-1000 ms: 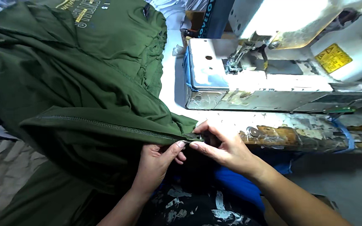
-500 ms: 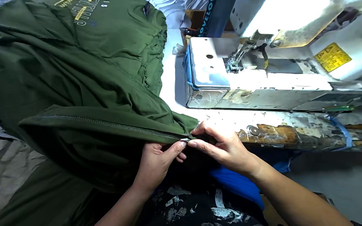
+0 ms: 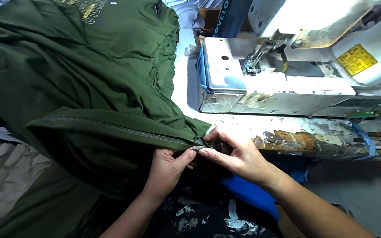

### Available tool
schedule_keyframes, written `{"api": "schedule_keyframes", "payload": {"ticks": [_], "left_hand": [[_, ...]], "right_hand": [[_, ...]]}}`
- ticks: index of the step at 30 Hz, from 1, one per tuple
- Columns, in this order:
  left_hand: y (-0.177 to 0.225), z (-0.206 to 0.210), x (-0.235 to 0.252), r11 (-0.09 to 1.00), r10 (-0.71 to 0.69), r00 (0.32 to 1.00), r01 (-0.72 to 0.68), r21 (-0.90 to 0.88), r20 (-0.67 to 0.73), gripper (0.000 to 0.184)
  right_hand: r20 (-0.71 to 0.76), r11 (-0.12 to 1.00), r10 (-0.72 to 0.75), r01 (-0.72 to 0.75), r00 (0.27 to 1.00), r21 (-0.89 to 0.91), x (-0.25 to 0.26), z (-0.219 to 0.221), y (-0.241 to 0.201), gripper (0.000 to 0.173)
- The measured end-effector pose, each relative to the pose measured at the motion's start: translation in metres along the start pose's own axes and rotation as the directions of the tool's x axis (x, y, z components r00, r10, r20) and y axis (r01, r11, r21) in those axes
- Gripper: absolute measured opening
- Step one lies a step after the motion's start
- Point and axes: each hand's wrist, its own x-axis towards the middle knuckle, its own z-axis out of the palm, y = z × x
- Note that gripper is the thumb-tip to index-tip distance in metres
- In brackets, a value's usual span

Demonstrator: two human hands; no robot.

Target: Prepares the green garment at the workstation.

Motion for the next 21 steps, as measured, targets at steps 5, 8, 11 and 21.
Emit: {"api": "schedule_keyframes", "payload": {"ticks": [5,8,11,21], "left_hand": [[0.002,0.003,-0.003,1.0,-0.013,1.0,0.013,0.017,0.0,0.014],[0.002,0.002,-0.004,1.0,-0.023,1.0,0.023,0.014,0.006,0.013],[0.002,0.0,-0.005,0.999,-0.036,0.999,0.036,0.014,0.037,0.009],[0.004,-0.017,-0.003,0.998,0.061,0.998,-0.061,0.026,0.003,0.009]], "right_hand": [[0.005,1.0,-0.015,0.015,1.0,0.013,0.006,0.004,-0.005,0.023],[0.017,0.997,-0.047,0.046,0.999,0.057,0.007,0.006,-0.004,0.021],[0.011,0.994,-0.084,0.083,0.996,0.07,0.006,0.007,-0.004,0.02],[-0.03,0.991,-0.017,0.021,0.999,0.13,0.001,0.006,0.001,0.018]]}}
